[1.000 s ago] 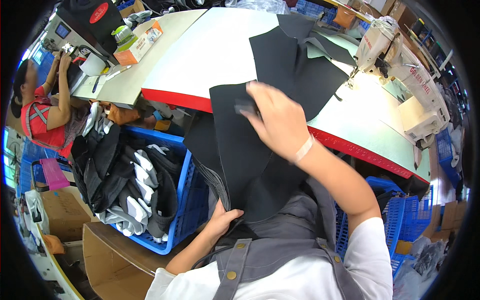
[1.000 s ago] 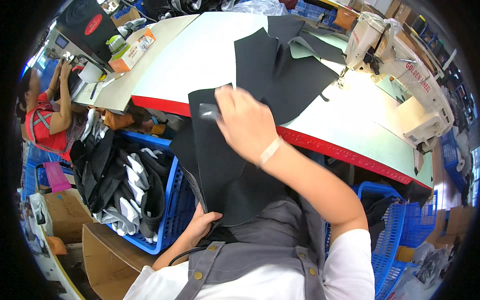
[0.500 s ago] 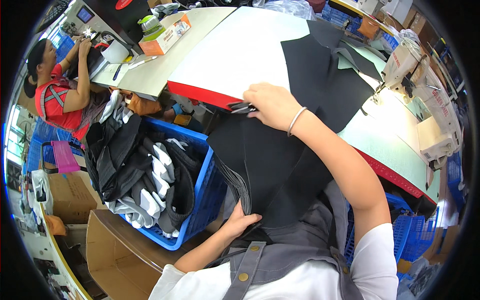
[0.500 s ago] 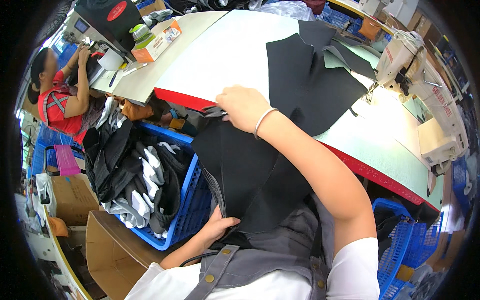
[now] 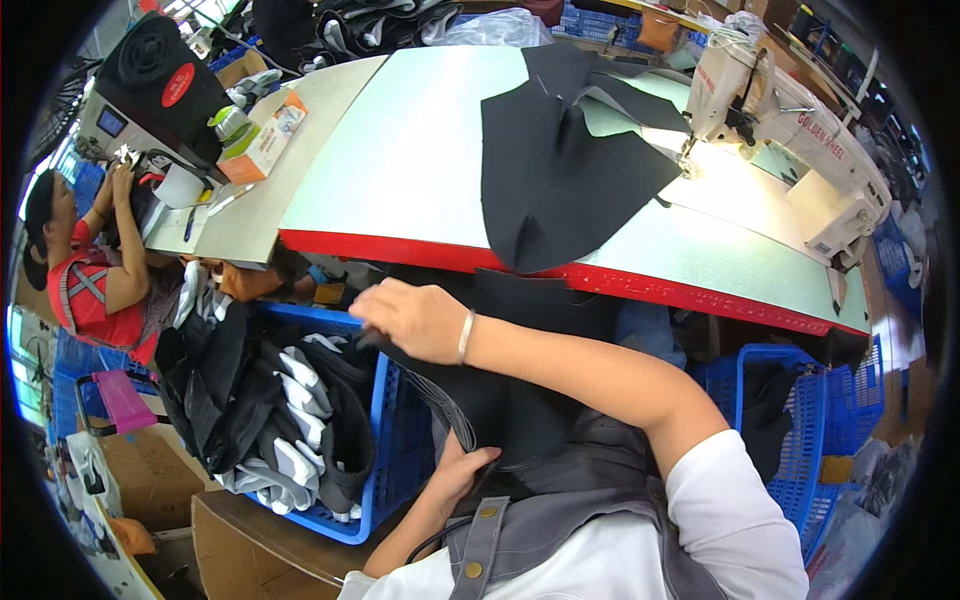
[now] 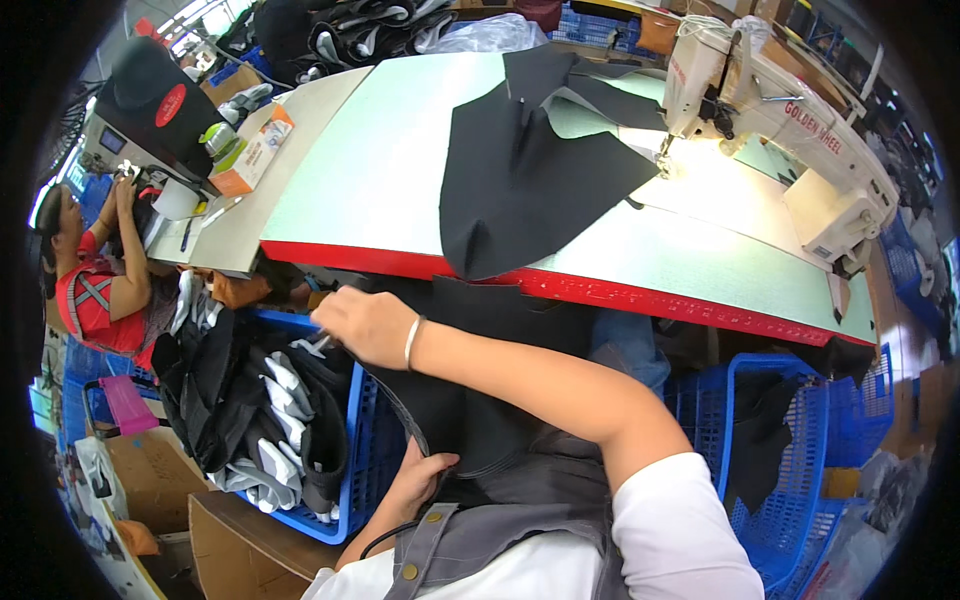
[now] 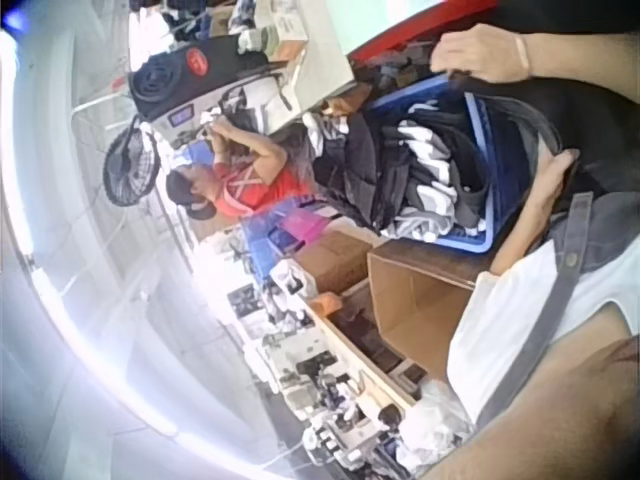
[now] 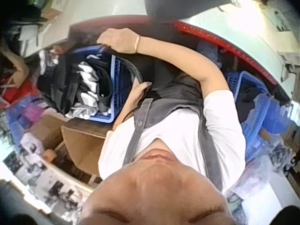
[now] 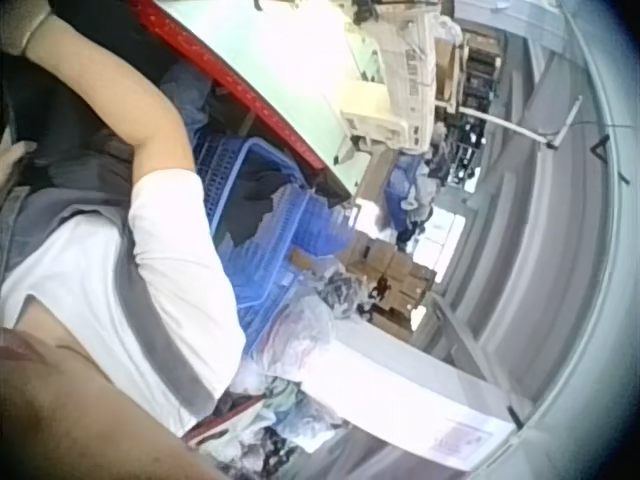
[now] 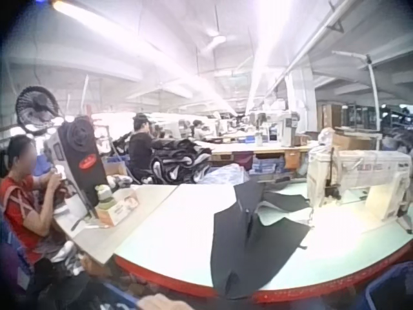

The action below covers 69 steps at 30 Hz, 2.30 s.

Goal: The person trims excess material and loose threads from shoe upper components using fabric snips.

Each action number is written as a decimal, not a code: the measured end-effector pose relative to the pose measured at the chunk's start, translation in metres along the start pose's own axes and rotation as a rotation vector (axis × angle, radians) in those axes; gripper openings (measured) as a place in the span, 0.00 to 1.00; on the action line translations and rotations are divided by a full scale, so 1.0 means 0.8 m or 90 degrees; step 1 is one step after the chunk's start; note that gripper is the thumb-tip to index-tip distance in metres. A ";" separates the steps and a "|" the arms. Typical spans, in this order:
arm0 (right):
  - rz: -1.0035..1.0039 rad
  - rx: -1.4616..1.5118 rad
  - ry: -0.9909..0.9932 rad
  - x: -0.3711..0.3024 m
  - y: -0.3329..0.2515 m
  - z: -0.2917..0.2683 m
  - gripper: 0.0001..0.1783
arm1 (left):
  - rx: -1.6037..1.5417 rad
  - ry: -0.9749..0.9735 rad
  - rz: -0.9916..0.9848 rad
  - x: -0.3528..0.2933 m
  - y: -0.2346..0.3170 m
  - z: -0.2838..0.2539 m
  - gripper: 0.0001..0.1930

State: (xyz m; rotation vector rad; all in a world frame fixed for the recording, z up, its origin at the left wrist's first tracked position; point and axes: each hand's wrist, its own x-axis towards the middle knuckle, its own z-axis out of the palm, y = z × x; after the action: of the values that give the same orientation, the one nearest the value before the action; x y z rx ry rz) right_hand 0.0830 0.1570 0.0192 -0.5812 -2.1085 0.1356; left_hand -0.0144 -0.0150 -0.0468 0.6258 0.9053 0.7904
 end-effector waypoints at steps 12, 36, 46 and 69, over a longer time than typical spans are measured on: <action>0.300 -0.008 -0.219 -0.136 -0.074 -0.190 0.20 | -0.045 -0.039 -0.001 0.004 -0.006 -0.005 0.39; -0.120 -0.681 -0.164 -0.072 -0.013 -0.194 0.07 | -0.021 -0.055 0.009 0.004 0.000 -0.002 0.39; -0.102 -0.599 -0.140 -0.075 0.003 -0.194 0.08 | -0.020 -0.065 0.020 0.007 -0.004 -0.004 0.40; -0.037 -0.228 -0.168 -0.097 -0.122 -0.149 0.13 | -0.045 -0.115 0.089 0.014 -0.021 -0.012 0.47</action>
State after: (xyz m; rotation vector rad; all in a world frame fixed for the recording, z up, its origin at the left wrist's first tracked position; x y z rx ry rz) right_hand 0.1814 0.0209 0.0592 -0.7445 -2.4243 -0.2150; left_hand -0.0132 -0.0144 -0.0694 0.6916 0.6711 0.8722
